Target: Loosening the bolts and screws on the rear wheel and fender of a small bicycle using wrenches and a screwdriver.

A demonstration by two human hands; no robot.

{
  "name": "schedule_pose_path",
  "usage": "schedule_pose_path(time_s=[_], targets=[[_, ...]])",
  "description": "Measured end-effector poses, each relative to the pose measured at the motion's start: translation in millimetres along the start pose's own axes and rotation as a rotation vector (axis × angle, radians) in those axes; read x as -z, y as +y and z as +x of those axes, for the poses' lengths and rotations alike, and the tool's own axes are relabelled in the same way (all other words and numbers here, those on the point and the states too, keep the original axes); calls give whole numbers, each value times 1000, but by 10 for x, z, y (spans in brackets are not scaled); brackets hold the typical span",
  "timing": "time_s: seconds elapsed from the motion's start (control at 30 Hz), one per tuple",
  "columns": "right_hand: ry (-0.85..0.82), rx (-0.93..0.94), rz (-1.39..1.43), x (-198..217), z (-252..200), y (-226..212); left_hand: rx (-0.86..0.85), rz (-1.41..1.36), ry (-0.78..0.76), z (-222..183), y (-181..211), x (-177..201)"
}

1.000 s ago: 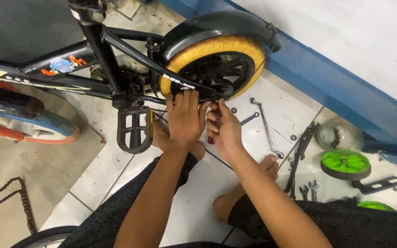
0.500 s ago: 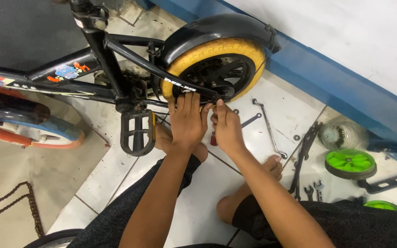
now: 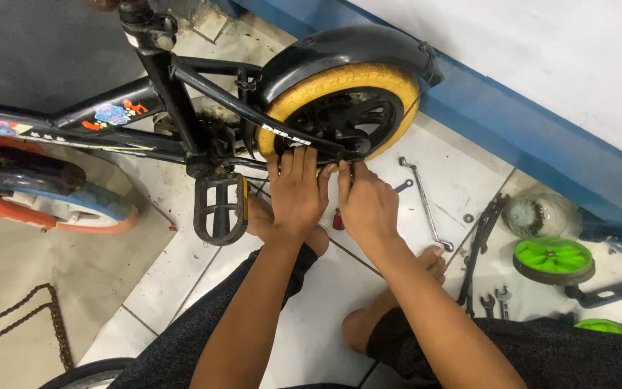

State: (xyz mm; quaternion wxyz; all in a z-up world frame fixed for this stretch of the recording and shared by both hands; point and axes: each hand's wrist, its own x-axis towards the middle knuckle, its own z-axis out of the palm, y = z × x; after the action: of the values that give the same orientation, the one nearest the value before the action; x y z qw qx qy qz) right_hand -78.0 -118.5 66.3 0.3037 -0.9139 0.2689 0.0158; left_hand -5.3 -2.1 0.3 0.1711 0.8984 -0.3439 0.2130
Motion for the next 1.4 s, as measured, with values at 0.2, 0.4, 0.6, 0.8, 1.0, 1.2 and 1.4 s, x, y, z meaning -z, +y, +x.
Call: schedule_pose_path(time_s=[0.2,0.4,0.6,0.8,1.0,1.2,1.4], targets=[[-9,-27,211,-54,24,58,5,-8,-22,6,0,10],[-147,-266,1103,-285,-6,80,7,18,-25,-48,-29,-69],[-28,-81,247,108,-84,-40,8,2,-31,1,0,29],[58,35,-16,8,-14,-34,8,-16,-6,-4,-17,-11],[-45,-106,554,-139,9,27,6,-19,13,25,1,46],[-263,-260,1244,-255,43,85,-3,-18,21,-46,-51,-60],[-74,-123,369,55,-34,19,11,-10,-12,-17,-28,-13]])
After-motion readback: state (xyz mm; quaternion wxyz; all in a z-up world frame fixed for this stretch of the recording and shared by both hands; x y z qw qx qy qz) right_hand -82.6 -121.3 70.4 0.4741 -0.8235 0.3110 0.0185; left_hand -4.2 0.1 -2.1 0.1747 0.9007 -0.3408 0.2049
